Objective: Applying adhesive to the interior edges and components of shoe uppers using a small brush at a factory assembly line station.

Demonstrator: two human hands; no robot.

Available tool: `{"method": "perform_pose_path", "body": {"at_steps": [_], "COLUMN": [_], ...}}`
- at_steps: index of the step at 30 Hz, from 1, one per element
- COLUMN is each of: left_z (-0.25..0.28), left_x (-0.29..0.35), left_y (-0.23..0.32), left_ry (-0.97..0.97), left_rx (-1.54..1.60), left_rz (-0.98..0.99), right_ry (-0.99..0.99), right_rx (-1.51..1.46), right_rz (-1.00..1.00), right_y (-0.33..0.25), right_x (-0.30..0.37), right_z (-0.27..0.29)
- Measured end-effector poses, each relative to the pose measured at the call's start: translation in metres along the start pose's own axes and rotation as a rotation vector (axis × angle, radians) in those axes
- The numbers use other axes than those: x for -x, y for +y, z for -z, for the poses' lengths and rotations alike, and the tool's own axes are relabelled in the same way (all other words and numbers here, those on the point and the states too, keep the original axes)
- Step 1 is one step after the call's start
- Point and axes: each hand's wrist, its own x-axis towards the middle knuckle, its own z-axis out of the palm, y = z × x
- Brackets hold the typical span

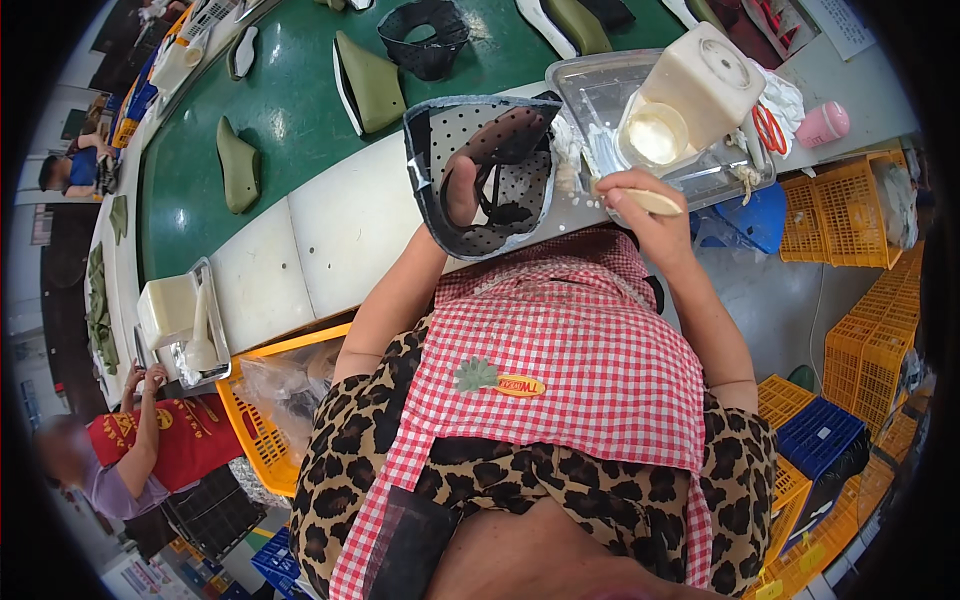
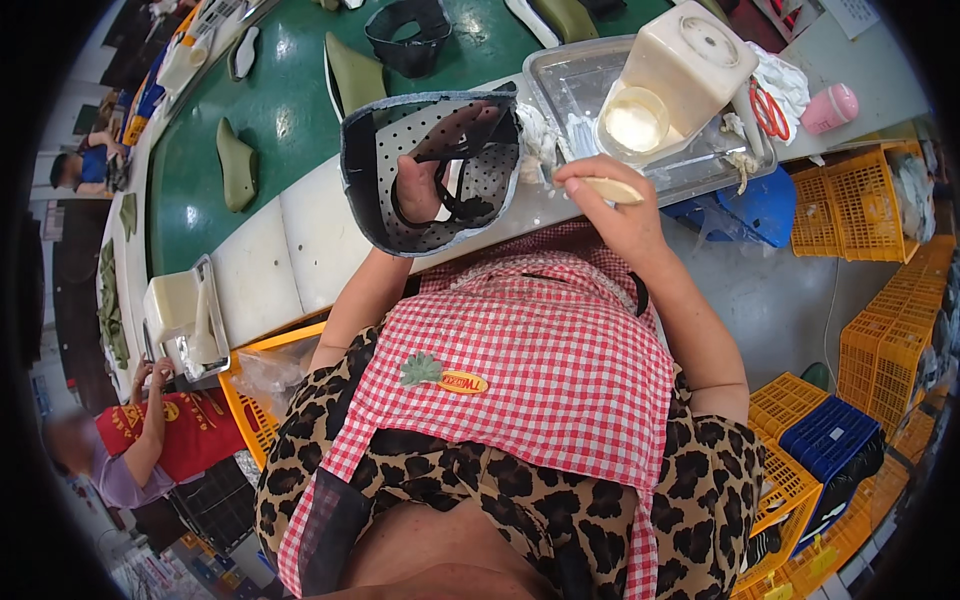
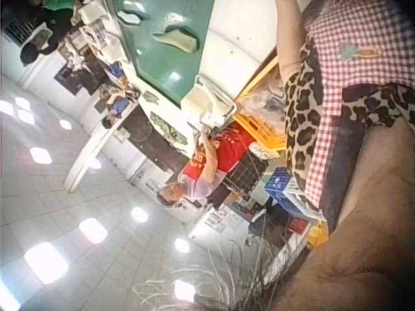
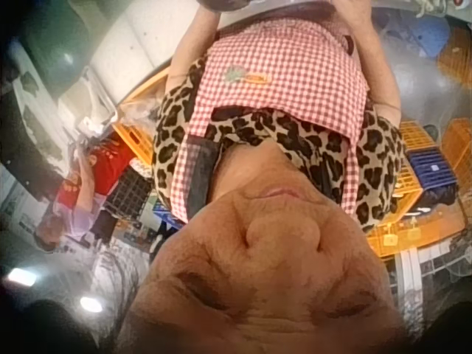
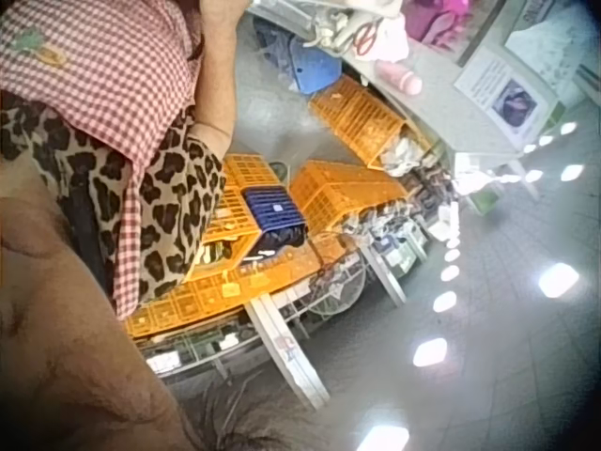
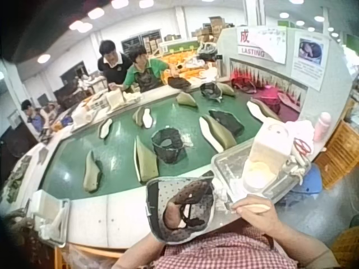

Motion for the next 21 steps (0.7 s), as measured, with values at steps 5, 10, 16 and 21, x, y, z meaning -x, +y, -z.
{"method": "perform_pose_path", "body": {"at_steps": [5, 10, 16, 21], "left_z": [0.001, -0.002, 0.021, 0.025], "left_x": [0.002, 0.002, 0.010, -0.004], "left_y": [-0.005, -0.005, -0.020, 0.022], "left_ry": [-0.048, 0.002, 0.068, 0.048], "left_rx": [-0.013, 0.032, -0.116, -0.071], "left_rz": [0.026, 0.017, 0.040, 0.186], "right_ry": [0.094, 0.020, -0.100, -0.121], "right_rx": [-0.052, -0.019, -0.328, -0.387], "right_rz": [-0.034, -0.111, -0.353, -0.294], "right_y": [-0.001, 0.022, 0.013, -0.024], "right_x": [-0.024, -0.033, -0.013, 0.000], "right_z": [-0.010, -0.016, -0.016, 0.003]}}
